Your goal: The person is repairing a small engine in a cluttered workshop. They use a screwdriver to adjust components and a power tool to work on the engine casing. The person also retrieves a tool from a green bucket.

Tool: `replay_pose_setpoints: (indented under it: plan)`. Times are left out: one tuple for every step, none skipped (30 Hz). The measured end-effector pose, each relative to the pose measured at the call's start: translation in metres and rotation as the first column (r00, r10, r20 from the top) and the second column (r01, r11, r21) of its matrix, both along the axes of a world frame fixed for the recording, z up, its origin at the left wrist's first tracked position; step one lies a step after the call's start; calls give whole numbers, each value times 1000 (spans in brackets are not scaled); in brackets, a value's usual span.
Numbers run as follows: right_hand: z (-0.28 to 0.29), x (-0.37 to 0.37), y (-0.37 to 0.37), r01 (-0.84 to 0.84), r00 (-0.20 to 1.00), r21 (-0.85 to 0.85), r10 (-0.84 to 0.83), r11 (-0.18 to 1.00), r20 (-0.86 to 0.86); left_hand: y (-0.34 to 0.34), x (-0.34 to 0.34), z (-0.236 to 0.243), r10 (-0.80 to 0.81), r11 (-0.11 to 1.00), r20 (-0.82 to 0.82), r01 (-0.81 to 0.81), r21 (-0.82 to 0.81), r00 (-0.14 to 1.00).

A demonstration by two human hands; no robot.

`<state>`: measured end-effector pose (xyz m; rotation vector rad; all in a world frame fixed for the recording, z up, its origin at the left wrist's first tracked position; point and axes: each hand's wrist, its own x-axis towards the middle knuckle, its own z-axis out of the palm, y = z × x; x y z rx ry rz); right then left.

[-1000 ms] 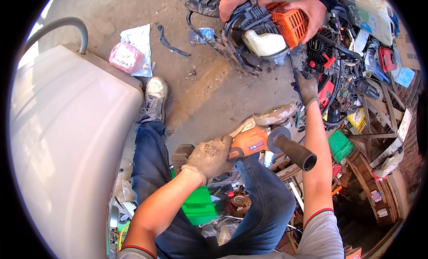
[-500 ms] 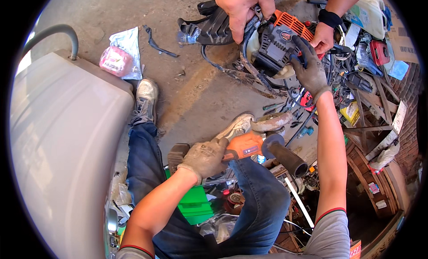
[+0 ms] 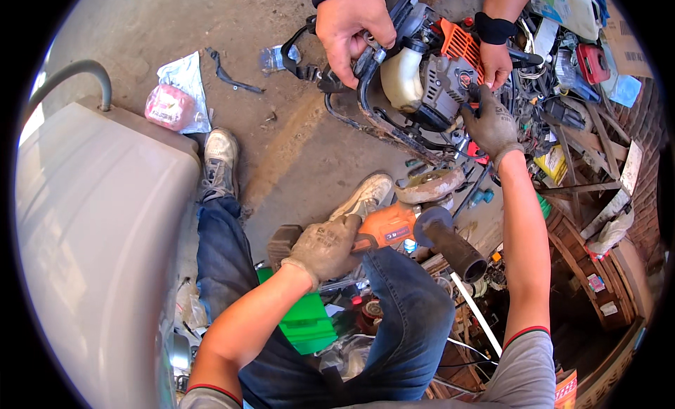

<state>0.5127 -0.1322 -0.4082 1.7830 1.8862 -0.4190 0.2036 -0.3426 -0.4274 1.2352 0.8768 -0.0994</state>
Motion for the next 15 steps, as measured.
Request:
replay_pose_setpoints:
  plan:
    - [-1, 12, -3, 71, 997, -36, -70, 997, 14, 0, 3, 1, 7, 1000, 2, -7, -12, 1000]
    - [-2, 24, -4, 106, 994, -45, -106, 993, -14, 0, 5, 2, 16, 1000, 5, -16, -23, 1000]
    - [-1, 37, -3, 111, 991, -32, -114, 993, -77, 0, 9, 4, 27, 999, -1, -27, -37, 1000]
    - [-4, 49, -2, 183, 982, -20, -184, 983, -35, 1, 13, 6, 34, 999, 8, -34, -28, 999]
    - [-6, 59, 3, 195, 978, -41, -198, 980, -73, 2, 17, 8, 42, 999, 9, -41, -27, 999]
    - [-7, 67, 7, 217, 972, -56, -221, 975, -83, 2, 21, 10, 37, 998, 6, -37, -42, 999]
    - [-8, 74, 9, 282, 958, -76, -285, 956, -25, 3, 26, 12, 51, 998, 16, -51, -29, 999]
    - [-7, 78, 12, 325, 942, -105, -331, 940, -48, 4, 30, 14, 53, 998, 19, -53, -28, 998]
    - [-6, 81, 13, 292, 949, -117, -302, 949, -90, 6, 34, 16, 55, 998, 21, -55, -29, 998]
    - [-4, 83, 13, 307, 947, -128, -316, 943, -57, 7, 38, 19, 54, 998, 18, -53, -27, 998]
    - [-2, 84, 9, 281, 952, -131, -293, 951, -89, 7, 42, 21, 53, 998, 13, -53, -26, 999]
    - [1, 84, 3, 235, 965, -59, -241, 970, -107, 9, 46, 25, 49, 998, 9, -49, -26, 999]
    - [6, 84, -6, 308, 943, 0, -306, 951, -132, 10, 50, 29, 52, 999, 8, -52, -10, 999]
    - [13, 85, -18, 338, 921, 62, -316, 939, -227, 11, 55, 34, 53, 999, 6, -53, 6, 999]
    - [21, 87, -28, 364, 896, 133, -307, 922, -321, 13, 60, 39, 58, 998, 2, -58, 22, 998]
